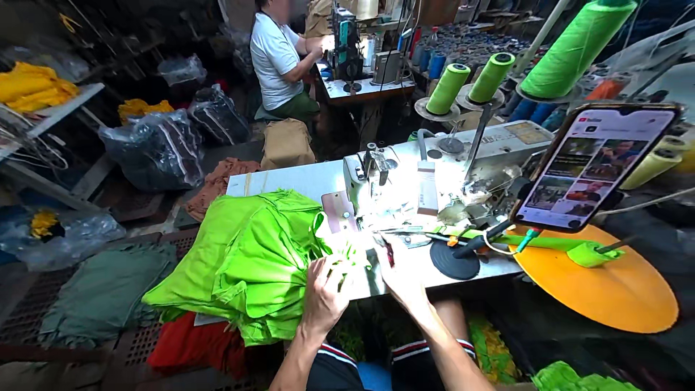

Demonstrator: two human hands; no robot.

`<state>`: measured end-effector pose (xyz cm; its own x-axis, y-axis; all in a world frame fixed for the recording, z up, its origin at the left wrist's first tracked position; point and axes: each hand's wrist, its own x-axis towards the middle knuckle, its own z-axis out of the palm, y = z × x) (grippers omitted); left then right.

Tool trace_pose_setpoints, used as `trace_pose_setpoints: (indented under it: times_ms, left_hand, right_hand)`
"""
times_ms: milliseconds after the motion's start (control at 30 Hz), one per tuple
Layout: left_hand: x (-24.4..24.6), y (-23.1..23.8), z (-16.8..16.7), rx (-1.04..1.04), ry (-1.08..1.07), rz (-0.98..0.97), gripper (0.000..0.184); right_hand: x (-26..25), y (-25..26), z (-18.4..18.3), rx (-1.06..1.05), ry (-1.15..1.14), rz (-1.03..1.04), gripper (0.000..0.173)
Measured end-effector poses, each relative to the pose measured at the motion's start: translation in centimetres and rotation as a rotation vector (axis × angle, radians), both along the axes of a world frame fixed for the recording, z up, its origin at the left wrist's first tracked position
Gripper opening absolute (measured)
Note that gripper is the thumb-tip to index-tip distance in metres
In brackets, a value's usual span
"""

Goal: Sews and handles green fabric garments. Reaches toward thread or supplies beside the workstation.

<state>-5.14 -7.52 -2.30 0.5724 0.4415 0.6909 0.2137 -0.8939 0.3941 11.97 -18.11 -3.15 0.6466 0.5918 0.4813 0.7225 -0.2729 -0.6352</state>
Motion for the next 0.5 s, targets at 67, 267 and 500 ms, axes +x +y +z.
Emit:
trace_pose_setpoints:
  times_ms: [67, 267, 500]
  left_hand:
    - [-0.5, 1.6, 1.8, -0.031, -0.075, 0.037, 0.018]
    - [2.0, 11.5, 4.2, -0.435, 0.064, -0.044, 0.041]
    - [1.9, 11.2, 4.6, -0.505, 0.246, -0.238, 0.025]
  right_hand:
    - [-0.8, -2.8, -1.2, -0.006, 0.237, 0.035, 0.039]
    - [-6.0, -2.8, -4.3, 0.159, 1.005, 0.284, 0.043]
    - [-6.6, -1.3, -2.9, 0.278, 1.148, 0.241, 0.033]
